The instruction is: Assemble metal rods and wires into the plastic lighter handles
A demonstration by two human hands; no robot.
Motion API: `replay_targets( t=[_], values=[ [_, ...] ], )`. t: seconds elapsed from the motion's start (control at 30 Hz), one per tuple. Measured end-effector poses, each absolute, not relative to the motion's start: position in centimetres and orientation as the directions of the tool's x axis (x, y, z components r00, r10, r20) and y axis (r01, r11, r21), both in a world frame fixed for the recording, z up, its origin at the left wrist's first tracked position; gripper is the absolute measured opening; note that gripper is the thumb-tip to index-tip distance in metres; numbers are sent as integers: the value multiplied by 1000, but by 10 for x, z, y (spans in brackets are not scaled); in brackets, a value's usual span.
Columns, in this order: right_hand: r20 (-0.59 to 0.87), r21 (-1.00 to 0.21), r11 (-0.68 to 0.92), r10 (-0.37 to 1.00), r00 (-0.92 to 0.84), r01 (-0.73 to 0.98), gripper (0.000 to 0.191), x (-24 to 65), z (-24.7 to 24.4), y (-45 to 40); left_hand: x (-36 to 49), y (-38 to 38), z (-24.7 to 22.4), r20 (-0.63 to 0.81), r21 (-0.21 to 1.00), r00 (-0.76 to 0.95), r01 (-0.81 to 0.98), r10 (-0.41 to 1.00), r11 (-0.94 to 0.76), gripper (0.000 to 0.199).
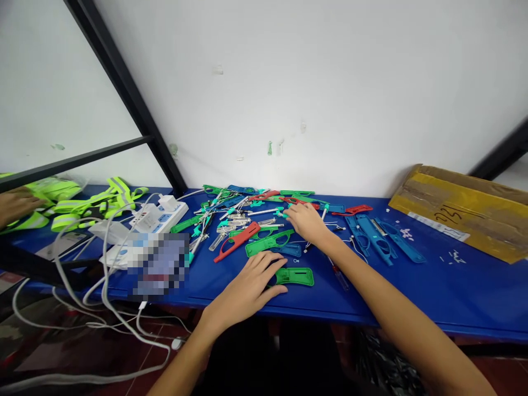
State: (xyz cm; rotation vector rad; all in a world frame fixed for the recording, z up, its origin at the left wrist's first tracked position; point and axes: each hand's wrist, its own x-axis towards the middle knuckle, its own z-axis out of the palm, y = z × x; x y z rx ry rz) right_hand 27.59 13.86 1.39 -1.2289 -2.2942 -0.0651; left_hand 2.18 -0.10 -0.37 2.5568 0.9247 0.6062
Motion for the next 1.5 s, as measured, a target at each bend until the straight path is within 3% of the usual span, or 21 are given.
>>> replay_targets(
  t=[0.13,0.3,0.6,0.7,0.87,0.97,1.1,1.27,1.37,1.5],
  values=[
    [685,-326,593,685,-248,737,31,294,39,132,22,0,-5,287,477,694,494,660,-727,56],
    [869,-415,659,491,59,627,43,308,68,121,21,0,-6,277,491,696,490,662,-720,59],
    [934,-286,773,91,347,567,34,307,125,98,21,-1,-4,276,494,689,497,671,-713,57],
    [945,-187,780,-22,326,597,35,315,161,105,21,-1,-3,260,488,693,506,672,-711,58],
    [934,-334,778,351,74,532,34,316,203,118,22,0,-5,273,485,690,503,671,-715,58],
    [945,-327,819,281,169,471,38,310,209,121,22,0,-6,284,480,688,501,668,-720,57],
    [940,-341,833,306,150,436,43,301,205,126,21,0,-6,301,442,698,502,650,-743,55],
    [972,-212,885,148,180,415,47,295,207,123,27,-3,-9,338,323,687,558,644,-765,47],
    [977,-208,855,158,143,475,39,294,210,105,40,0,-10,330,288,671,599,665,-747,43],
    [992,-90,829,22,128,552,30,299,204,61,58,7,-4,312,254,666,629,678,-735,40]
  ],
)
